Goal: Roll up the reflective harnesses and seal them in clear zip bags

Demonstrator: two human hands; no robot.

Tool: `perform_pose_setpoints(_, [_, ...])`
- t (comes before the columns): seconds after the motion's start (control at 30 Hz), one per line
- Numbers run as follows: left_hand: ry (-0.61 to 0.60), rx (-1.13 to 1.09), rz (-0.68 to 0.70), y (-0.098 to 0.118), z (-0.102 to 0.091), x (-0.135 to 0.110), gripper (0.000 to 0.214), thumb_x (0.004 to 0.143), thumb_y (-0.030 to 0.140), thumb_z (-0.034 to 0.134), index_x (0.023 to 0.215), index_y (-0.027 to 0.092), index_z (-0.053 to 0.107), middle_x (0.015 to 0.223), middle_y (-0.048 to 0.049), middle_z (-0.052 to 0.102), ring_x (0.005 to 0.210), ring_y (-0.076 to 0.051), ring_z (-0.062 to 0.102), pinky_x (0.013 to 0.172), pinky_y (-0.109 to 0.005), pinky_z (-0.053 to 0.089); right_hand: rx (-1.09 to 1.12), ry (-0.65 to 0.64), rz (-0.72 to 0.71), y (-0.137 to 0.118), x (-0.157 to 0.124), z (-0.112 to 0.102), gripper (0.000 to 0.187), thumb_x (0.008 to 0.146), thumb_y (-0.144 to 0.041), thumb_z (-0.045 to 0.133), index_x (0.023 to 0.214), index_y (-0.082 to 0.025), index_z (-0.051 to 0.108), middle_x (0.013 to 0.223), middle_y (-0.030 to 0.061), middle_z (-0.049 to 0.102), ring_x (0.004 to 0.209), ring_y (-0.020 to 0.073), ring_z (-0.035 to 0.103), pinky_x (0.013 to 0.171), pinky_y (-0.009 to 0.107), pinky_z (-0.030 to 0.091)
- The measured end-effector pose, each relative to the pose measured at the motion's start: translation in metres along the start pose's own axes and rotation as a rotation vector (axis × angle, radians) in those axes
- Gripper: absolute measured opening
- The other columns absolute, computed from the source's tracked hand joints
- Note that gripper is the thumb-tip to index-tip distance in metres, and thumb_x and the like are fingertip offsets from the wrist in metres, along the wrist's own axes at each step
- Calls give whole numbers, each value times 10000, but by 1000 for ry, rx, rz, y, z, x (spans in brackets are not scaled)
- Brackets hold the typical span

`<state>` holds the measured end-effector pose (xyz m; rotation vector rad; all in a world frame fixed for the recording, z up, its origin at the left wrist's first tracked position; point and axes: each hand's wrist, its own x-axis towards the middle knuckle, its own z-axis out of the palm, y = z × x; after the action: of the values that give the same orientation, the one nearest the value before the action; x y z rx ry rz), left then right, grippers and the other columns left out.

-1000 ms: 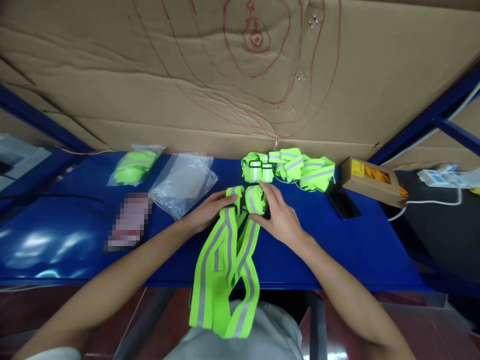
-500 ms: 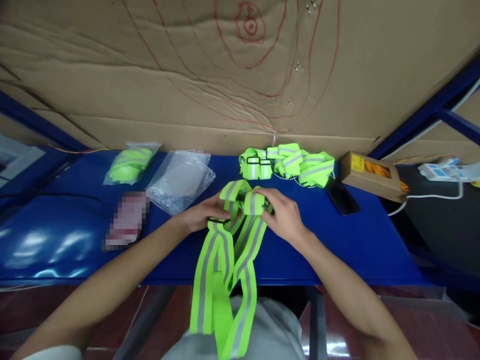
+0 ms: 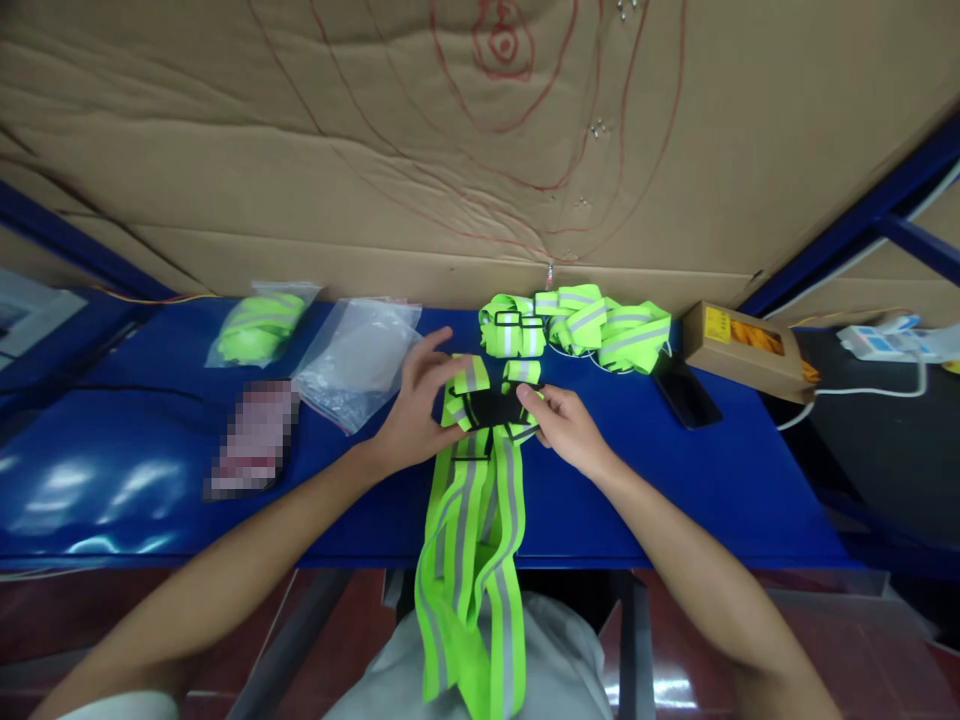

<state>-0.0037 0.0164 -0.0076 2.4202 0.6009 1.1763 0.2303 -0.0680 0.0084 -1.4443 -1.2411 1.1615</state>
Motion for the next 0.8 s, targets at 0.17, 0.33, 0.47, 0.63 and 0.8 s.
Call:
perform_pose_setpoints(0.17, [-26,-3,-124,10,-6,5,237,963,397,698,1115,215,709,1123,-79,758,1098,-247,698,985,-372,489,-299,45,-253,2,-3,-3,619,1042,-672,425,1464,-222,479,1145,98,661,719,173,640,670,348,561])
perform_pose_setpoints(0.33, [-40,-181,-480,14,-5,8,365,967,552,644,1038,196,686,932,-20,736,850,-185,681,773,-284,494,-639,112,-590,-2,-5,-8,662,1021,-553,575,1581,-262,379,1556,187,443,1223,312,621,1070,525,512])
perform_pose_setpoints(0.47, [-122,-322,-456,20,-3,9,353,954,532,662,1092,207,658,1029,-28,725,950,-194,677,856,-290,510,-608,-54,-559,-5,-7,-5,634,989,-457,673,1545,-297,415,1456,134,614,1256,314,654,1054,508,537])
perform_pose_setpoints(0.63, [-210,-354,-370,24,2,5,285,963,422,665,1159,223,607,1112,-45,707,1013,-198,686,915,-313,526,-435,-201,-461,-6,-7,-2,370,996,-335,643,1353,-272,572,1300,82,726,1192,269,712,995,424,578])
perform_pose_setpoints(0.8, [-109,-308,-209,21,3,3,203,996,325,609,1169,224,576,1140,-78,658,1087,-209,652,968,-356,524,-369,-206,-393,-8,-6,-5,351,980,-387,677,1301,-257,627,1260,77,736,1137,254,720,959,398,583])
